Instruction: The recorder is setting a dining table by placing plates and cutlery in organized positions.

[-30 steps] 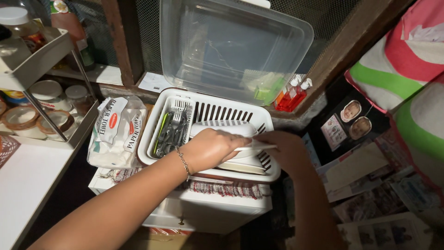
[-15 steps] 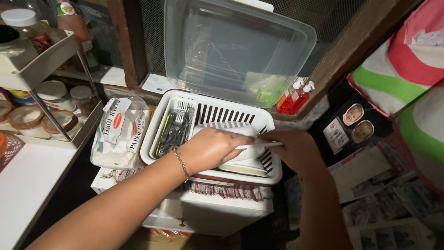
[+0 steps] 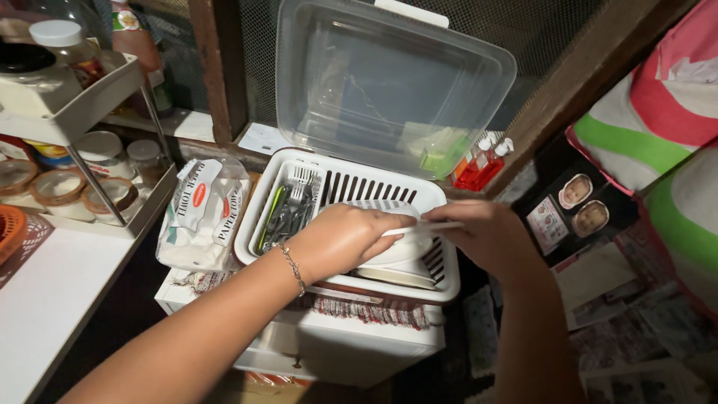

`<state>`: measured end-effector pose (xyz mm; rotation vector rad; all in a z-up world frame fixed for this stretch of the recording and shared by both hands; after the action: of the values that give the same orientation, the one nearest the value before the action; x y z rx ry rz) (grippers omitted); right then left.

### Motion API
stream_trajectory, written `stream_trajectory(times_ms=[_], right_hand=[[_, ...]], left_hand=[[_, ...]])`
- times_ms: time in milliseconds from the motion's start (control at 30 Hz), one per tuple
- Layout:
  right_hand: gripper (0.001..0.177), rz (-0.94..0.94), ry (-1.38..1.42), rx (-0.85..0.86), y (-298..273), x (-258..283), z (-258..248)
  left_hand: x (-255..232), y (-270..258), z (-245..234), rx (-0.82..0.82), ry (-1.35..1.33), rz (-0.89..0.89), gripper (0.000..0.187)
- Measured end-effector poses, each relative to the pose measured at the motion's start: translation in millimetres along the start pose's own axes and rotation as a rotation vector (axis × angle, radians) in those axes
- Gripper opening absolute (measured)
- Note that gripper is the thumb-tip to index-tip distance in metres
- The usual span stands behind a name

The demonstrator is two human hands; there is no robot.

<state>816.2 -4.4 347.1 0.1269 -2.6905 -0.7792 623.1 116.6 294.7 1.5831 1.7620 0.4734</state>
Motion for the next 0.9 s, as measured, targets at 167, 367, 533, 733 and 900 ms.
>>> stream_trajectory(times_ms=[167,367,533,733,900], right_hand=[[0.019,-0.065,0.014,-0.002,4.2,9.7,-10.7],[0.015,-0.249,-0.007,0.010,12.9,11.7,-18.6],[0.018,-0.242,0.005,0.068,19.0,8.0,-16.8],[0.028,0.132,0.064,0.228,31.7,30.7,-23.8],[0.026,-0.002,0.132,0.167,39.3,43.3,-21.1]], left_hand=[[-4.3,0.6,-8.3,-0.053,-0.060,-0.003,0.031],[-11.6,4.1,-23.4,-0.033,-0.099,-0.099,0.030],[-12.9,-2.3,-30.9,-0.049,-0.097,-0.134,0.030],[-12.8,-8.0,-50.2,-0.152,-0.240,-0.260,0.031],[3.5,-26.7,-60.6,-0.289,-0.354,-0.435,0.037]])
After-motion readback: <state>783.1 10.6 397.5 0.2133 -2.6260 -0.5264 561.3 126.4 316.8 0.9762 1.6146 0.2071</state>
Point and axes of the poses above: each hand's wrist, its own y-axis towards the middle knuckle, its own z-axis out of the palm, x = y × z, the point moved 2 cm from there along y, towards the middle knuckle, and after that the axes turned 7 degrees about -x, right-handed, at the moved point
